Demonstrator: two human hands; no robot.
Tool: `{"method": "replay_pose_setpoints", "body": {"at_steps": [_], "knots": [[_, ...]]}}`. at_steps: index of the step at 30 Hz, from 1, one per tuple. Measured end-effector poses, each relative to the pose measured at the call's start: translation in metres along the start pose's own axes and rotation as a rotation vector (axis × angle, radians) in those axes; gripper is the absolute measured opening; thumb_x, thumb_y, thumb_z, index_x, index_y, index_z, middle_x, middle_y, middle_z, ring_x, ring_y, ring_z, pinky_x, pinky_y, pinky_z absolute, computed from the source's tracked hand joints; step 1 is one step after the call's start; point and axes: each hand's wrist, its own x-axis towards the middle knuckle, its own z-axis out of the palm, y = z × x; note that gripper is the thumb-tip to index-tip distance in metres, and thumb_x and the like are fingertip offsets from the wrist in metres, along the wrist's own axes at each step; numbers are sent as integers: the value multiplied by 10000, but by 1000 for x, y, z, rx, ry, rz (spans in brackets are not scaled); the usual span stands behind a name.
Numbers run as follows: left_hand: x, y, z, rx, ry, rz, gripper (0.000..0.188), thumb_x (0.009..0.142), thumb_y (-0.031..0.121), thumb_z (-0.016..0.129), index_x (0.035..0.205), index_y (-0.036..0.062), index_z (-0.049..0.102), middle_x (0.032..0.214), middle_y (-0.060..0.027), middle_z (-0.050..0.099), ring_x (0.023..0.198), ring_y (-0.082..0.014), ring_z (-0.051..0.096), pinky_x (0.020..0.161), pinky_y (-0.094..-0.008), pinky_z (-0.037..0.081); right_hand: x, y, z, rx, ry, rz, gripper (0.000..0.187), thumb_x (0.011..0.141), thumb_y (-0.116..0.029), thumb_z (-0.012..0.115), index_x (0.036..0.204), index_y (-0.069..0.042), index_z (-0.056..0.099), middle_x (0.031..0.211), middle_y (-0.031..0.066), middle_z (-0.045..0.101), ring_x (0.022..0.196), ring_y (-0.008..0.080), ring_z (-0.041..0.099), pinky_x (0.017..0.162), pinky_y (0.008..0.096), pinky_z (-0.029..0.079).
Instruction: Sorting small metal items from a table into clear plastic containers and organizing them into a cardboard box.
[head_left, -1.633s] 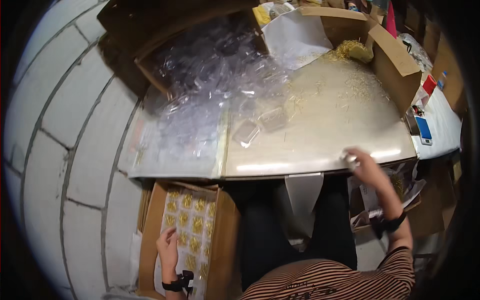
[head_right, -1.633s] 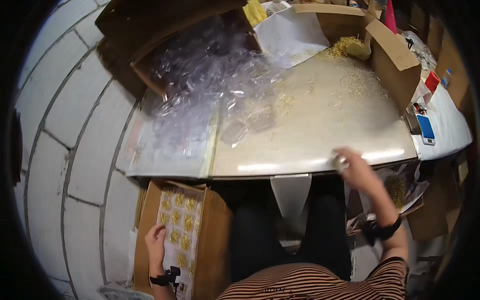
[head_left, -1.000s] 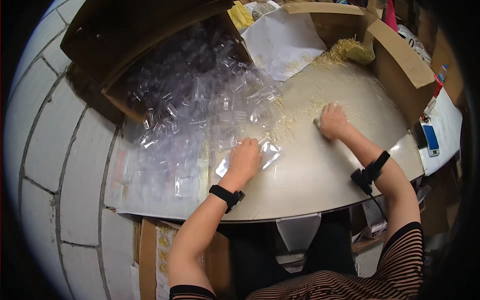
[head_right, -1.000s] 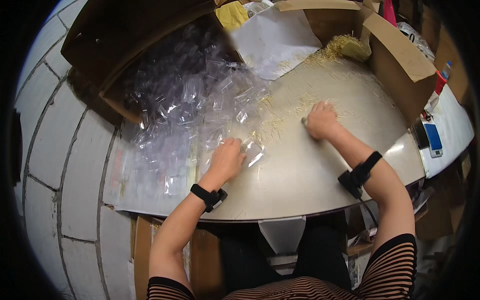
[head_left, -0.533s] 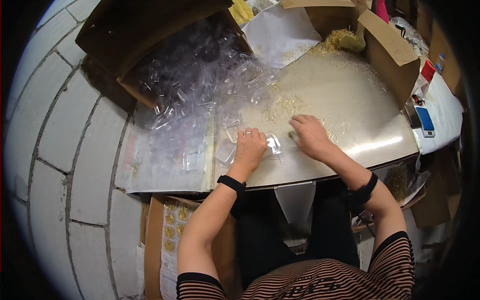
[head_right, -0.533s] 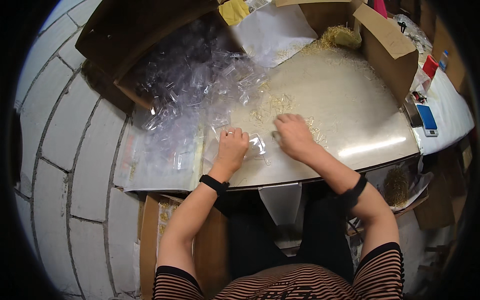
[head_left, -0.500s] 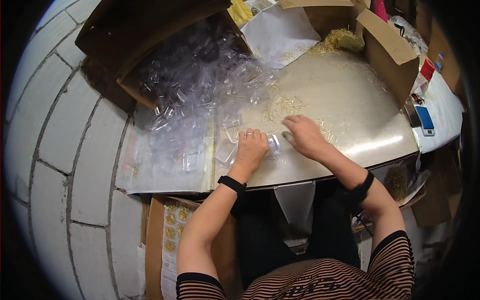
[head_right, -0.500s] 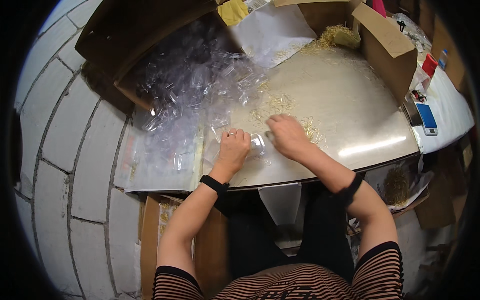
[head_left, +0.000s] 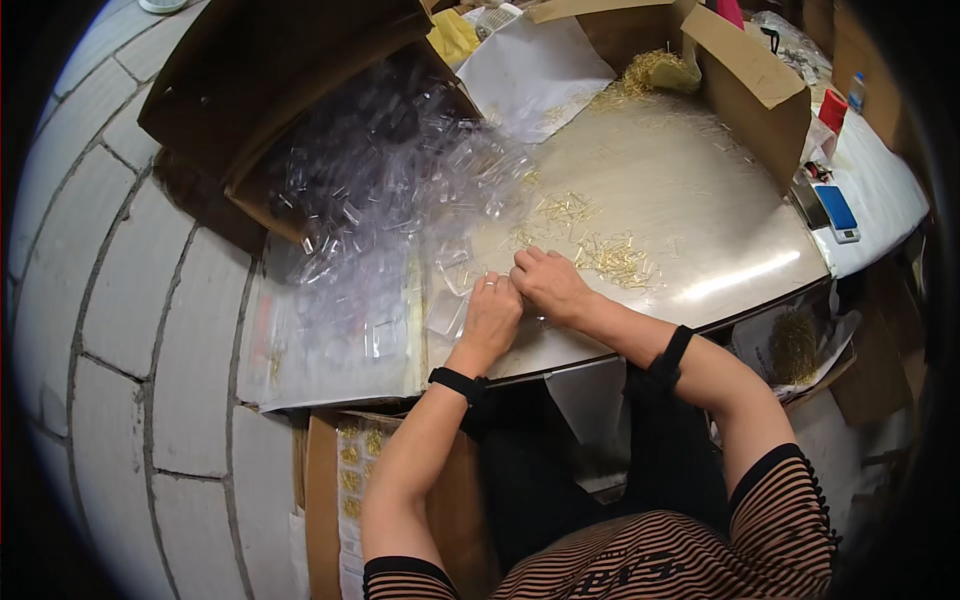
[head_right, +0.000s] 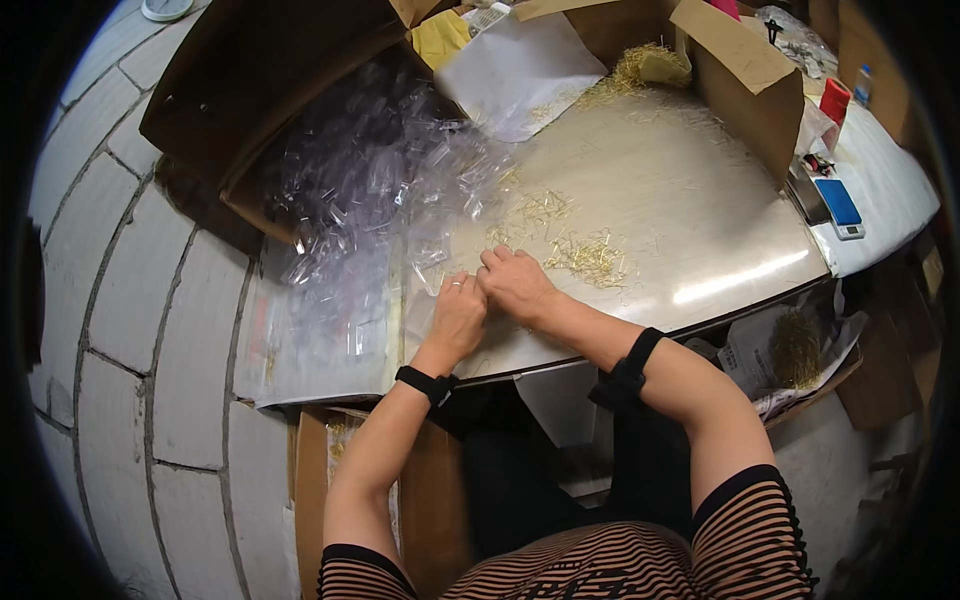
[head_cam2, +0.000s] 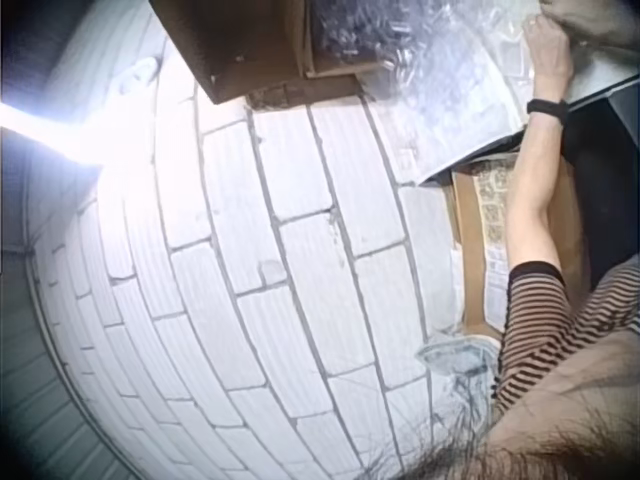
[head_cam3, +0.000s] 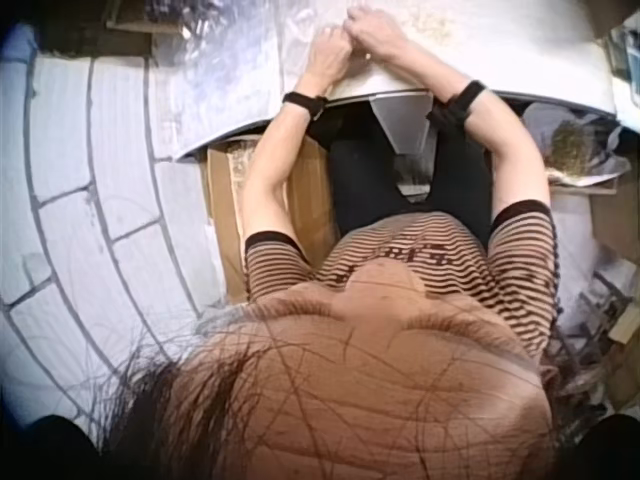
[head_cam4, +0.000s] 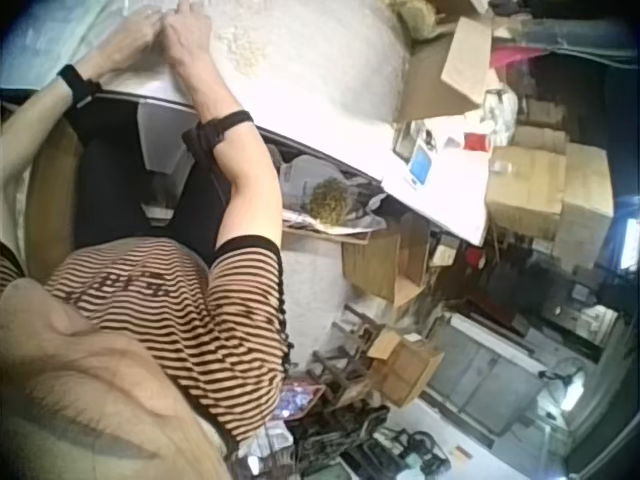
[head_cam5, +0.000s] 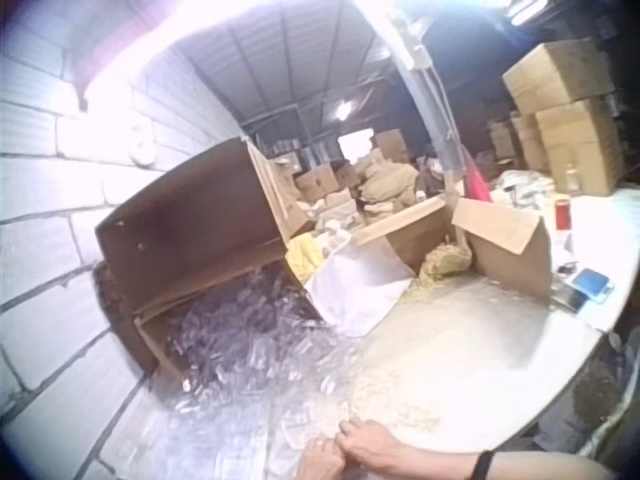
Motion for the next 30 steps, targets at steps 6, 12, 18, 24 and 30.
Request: {"method": "replay_pose_setpoints", "body": {"at_steps": [6, 12, 18, 24, 30], "knots": [[-10, -4, 2, -154, -131, -152, 218, 652, -24, 593, 866, -17, 549, 866, -155, 554, 882, -326, 533, 773, -401, 441, 1, -4, 12, -1, 104, -65, 111, 725, -84, 586, 825, -46, 614, 894, 88, 560, 915, 264, 566, 739, 374, 508], [-11, -15, 4, -400, 31, -462, 229, 757, 13, 611, 980, 20, 558, 921, -153, 559, 893, -333, 558, 742, -428, 466, 23, -14, 8, 171, -128, 124, 139, 718, -65, 610, 847, -15, 620, 907, 202, 633, 880, 367, 622, 732, 443, 510], [-9, -18, -19, -403, 221, -556, 369, 813, 33, 617, 1170, 35, 524, 1010, -146, 584, 845, -272, 606, 759, -365, 482, 37, -13, 1, 460, -42, 423, 143, 690, -43, 583, 809, 36, 588, 828, 250, 620, 854, 425, 608, 735, 471, 491], [-30, 18, -95, -1436, 106, -1018, 451, 843, 112, 641, 1238, -10, 463, 995, -171, 636, 673, -230, 669, 505, -277, 516, -26, -47, -60, 1245, 5, 434, 77, 799, 13, 588, 761, 37, 526, 680, 108, 594, 657, 167, 624, 594, 297, 496], [-103, 115, -93, -2129, 24, -1048, 506, 876, 37, 459, 1354, -31, 307, 1160, -270, 562, 831, -373, 681, 543, -284, 591, -119, -73, -65, 987, -150, 295, 147, 806, -112, 697, 853, 3, 619, 736, 107, 642, 700, 152, 615, 637, 300, 474]]}}
